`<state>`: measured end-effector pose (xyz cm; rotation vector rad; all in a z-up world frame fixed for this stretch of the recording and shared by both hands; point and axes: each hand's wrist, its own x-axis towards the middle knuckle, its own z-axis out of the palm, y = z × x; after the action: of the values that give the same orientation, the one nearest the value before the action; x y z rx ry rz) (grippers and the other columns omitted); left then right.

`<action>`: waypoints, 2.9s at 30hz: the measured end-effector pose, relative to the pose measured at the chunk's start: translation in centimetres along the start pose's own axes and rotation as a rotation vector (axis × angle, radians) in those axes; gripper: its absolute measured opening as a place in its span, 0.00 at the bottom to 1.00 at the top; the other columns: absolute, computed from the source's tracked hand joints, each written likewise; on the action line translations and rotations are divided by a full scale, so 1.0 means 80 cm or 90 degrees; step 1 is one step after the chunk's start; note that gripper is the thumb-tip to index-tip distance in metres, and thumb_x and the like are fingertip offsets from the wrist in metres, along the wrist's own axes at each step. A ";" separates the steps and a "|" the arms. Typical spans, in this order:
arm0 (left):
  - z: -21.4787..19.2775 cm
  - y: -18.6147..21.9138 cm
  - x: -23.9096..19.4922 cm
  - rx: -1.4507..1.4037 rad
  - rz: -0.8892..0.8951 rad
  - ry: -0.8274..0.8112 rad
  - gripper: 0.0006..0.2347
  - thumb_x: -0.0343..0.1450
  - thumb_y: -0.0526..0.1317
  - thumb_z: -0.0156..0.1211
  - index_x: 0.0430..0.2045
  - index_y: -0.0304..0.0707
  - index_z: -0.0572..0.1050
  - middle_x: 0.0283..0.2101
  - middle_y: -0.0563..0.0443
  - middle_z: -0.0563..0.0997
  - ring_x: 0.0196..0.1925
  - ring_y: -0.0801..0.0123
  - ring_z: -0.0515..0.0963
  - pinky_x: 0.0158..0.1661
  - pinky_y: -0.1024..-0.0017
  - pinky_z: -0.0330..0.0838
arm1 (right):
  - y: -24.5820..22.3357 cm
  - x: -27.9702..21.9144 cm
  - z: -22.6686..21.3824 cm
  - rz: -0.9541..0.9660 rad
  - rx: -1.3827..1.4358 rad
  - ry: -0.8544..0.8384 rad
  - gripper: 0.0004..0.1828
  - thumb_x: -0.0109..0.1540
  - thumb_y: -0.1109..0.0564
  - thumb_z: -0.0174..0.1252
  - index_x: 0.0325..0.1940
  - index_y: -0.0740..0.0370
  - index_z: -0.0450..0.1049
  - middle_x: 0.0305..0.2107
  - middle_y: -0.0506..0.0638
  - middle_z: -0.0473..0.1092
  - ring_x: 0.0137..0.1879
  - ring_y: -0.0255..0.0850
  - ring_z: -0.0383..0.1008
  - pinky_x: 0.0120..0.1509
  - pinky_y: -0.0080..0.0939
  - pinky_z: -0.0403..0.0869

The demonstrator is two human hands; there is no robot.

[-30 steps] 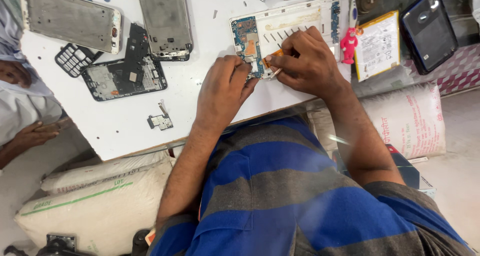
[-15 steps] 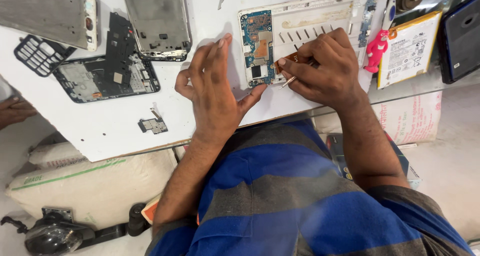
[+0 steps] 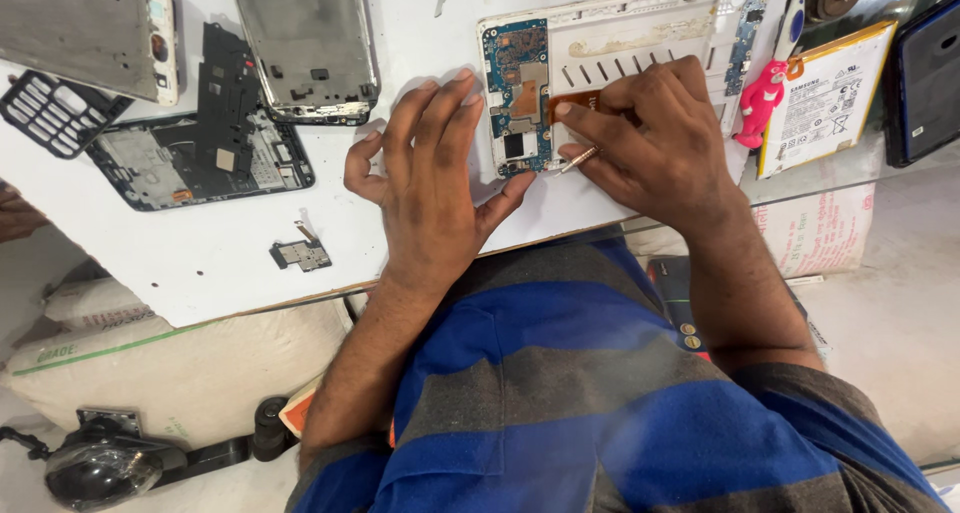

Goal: The person disassembles a smartphone on a workbench, using a screwdriver to remove screws and a prying tool to detach the battery and internal components. The person handles the motherboard and other parts, placing them on the table.

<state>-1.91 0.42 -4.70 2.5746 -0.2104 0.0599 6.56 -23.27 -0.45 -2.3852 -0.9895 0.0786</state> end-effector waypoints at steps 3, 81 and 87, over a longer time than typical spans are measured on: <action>0.002 -0.001 -0.001 -0.001 -0.002 0.013 0.38 0.76 0.66 0.68 0.70 0.39 0.60 0.71 0.52 0.67 0.76 0.61 0.59 0.70 0.49 0.39 | -0.011 0.003 -0.014 0.030 0.054 -0.041 0.24 0.58 0.65 0.67 0.58 0.61 0.74 0.38 0.53 0.69 0.42 0.47 0.71 0.49 0.47 0.69; -0.039 0.023 -0.001 -0.037 0.030 0.147 0.38 0.60 0.53 0.79 0.62 0.40 0.65 0.61 0.52 0.72 0.68 0.62 0.67 0.67 0.43 0.42 | -0.062 0.029 0.064 -0.098 0.163 0.319 0.24 0.63 0.73 0.65 0.60 0.58 0.71 0.45 0.57 0.78 0.47 0.46 0.84 0.50 0.40 0.84; -0.031 0.020 0.000 -0.022 0.031 0.132 0.39 0.60 0.55 0.79 0.62 0.40 0.64 0.60 0.51 0.71 0.68 0.62 0.66 0.66 0.42 0.42 | -0.044 0.020 0.069 -0.107 0.155 0.250 0.22 0.64 0.73 0.59 0.57 0.54 0.74 0.46 0.56 0.80 0.46 0.43 0.84 0.50 0.38 0.82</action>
<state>-2.15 0.43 -1.76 2.5075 -0.1945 0.3367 4.10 -17.56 -3.09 -1.9860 -0.9254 -0.3027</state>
